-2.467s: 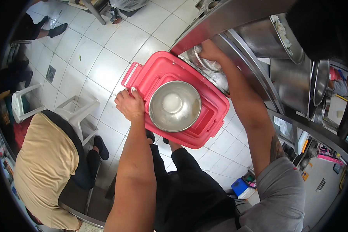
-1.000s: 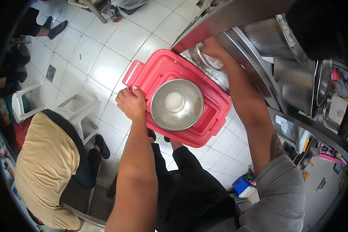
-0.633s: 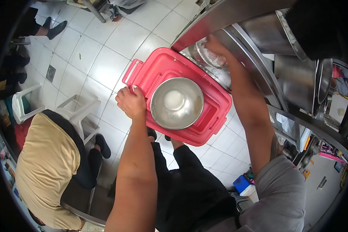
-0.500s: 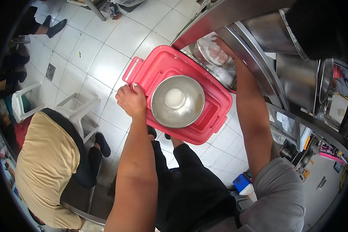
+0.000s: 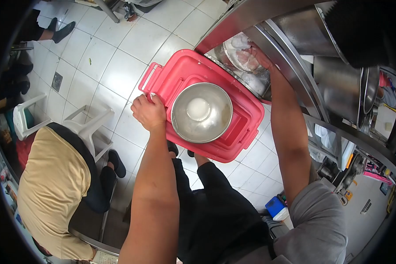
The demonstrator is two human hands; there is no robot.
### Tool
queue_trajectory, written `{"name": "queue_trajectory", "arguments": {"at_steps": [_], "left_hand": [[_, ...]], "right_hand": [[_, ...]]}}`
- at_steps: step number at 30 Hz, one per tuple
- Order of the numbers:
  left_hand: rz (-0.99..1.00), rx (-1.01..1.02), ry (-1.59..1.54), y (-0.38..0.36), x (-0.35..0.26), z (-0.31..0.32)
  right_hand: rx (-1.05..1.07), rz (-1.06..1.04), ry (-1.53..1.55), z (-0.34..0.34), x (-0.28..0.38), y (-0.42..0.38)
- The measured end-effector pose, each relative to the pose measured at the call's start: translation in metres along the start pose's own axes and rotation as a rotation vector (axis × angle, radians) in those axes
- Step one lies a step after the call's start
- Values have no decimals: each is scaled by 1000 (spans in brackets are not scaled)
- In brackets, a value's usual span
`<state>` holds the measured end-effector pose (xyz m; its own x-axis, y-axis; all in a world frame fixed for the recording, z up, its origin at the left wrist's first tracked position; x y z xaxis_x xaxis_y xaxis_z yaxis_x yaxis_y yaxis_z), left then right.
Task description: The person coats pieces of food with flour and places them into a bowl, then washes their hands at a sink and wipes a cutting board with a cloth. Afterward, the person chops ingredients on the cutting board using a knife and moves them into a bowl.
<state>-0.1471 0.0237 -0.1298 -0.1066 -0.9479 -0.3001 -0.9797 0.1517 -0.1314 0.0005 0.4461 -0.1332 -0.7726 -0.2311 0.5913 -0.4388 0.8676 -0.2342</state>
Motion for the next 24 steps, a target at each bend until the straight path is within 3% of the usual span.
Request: {"name": "queue_trajectory", "arguments": {"at_steps": [3, 5, 8, 10, 11, 13, 14, 15, 18, 24], "left_hand": [[1, -5, -14, 0, 0, 1], [2, -11, -18, 0, 1, 1], [-9, 14, -9, 1, -1, -1], [-15, 14, -14, 0, -2, -3], [-19, 14, -16, 0, -3, -4], [-7, 5, -4, 1, 0, -1], [0, 3, 1, 1, 1, 1], [-7, 15, -1, 1, 0, 0], [-20, 33, -3, 2, -2, -3], [-10, 21, 3, 0, -2, -4]], "right_hand": [[79, 100, 248, 4, 6, -7], [222, 133, 593, 7, 15, -19], [460, -7, 942, -25, 75, -100], [670, -88, 859, -48, 120, -161], [687, 5, 697, -46, 137, -185], [804, -200, 520, -20, 124, -215], [805, -106, 351, -8, 129, -230], [800, -12, 181, 4, 135, -242], [575, -195, -22, 31, 135, -252], [398, -29, 1, -20, 134, -223]]}}
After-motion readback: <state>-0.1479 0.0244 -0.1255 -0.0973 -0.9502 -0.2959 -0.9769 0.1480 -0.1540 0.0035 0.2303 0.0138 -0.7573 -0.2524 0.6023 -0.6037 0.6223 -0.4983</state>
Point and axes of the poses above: each hand's wrist, its own y-axis towards the middle knuckle, its own z-axis out of the palm, x = y × z, the point moved 2 cm from there along y, towards the middle knuckle, and after that the axes turned 1 degree about y, right-handed, at the moved point
